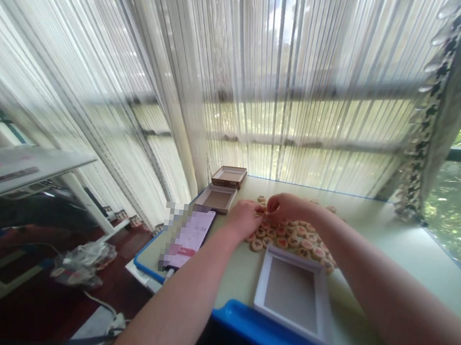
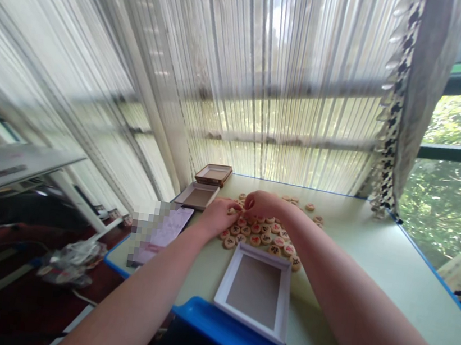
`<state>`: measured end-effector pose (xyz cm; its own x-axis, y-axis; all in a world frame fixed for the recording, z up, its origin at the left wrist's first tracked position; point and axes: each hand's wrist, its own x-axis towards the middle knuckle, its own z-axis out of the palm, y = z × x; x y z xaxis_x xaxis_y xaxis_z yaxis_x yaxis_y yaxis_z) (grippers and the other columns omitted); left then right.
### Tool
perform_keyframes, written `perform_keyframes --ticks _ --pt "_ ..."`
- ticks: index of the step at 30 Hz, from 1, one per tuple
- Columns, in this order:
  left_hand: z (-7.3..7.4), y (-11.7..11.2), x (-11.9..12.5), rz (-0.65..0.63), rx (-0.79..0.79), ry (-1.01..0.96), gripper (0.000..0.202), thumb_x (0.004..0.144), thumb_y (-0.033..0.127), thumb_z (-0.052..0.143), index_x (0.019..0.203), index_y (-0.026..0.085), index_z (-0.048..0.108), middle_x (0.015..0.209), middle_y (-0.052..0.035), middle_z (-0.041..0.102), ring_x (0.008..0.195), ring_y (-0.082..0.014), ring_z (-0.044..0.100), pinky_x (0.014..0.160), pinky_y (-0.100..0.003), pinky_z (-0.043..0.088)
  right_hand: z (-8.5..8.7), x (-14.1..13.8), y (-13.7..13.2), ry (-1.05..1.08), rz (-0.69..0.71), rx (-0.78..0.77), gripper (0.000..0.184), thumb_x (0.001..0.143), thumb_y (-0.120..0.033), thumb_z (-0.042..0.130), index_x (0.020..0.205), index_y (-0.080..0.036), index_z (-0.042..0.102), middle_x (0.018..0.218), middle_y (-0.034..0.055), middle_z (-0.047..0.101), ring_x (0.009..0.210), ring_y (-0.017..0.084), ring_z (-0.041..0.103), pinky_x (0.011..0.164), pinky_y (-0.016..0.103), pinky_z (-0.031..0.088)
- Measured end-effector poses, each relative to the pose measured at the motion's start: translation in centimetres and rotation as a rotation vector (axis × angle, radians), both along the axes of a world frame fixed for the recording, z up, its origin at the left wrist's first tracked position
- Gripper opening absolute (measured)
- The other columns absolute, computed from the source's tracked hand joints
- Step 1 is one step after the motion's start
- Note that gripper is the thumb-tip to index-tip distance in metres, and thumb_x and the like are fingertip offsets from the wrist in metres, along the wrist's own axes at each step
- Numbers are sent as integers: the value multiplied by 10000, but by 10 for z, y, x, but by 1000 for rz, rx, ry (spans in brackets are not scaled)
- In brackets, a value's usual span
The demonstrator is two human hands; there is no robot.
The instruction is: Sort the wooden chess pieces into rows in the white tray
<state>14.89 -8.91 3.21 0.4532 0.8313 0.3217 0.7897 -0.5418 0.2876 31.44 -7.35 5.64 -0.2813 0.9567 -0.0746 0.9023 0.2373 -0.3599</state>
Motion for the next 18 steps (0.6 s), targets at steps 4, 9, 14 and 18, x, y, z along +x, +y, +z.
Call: perform_keyframes --ticks 4,9,14,18 --pt "-2 2 1 -18 13 26 224 781 320 537 907 240 704 918 -25 681 911 -186 572 858 -270 437 1 0 -3 16 11 0 292 633 -227 644 922 -193 675 878 15 689 734 148 605 615 208 440" --pt "-3 3 2 -35 -17 50 210 772 270 533 892 254 705 951 -12 681 930 -175 570 891 -264 422 0 3 -2 65 0 -82 328 601 -189 632 924 -212 687 838 -4 693 693 145 602 582 209 437" --pt "-3 2 2 18 -2 57 216 770 279 533 887 254 713 950 -17 683 940 -188 564 891 -278 423 -1 16 3 112 65 -105 311 608 -203 633 910 -217 707 831 -3 700 758 160 610 640 218 448" --pt "-4 3 1 0 15 63 227 784 300 514 879 240 712 916 -26 684 908 -180 573 874 -276 430 1 20 4 9 97 -102 367 584 -267 670 947 -221 702 886 11 692 757 171 608 624 231 444"
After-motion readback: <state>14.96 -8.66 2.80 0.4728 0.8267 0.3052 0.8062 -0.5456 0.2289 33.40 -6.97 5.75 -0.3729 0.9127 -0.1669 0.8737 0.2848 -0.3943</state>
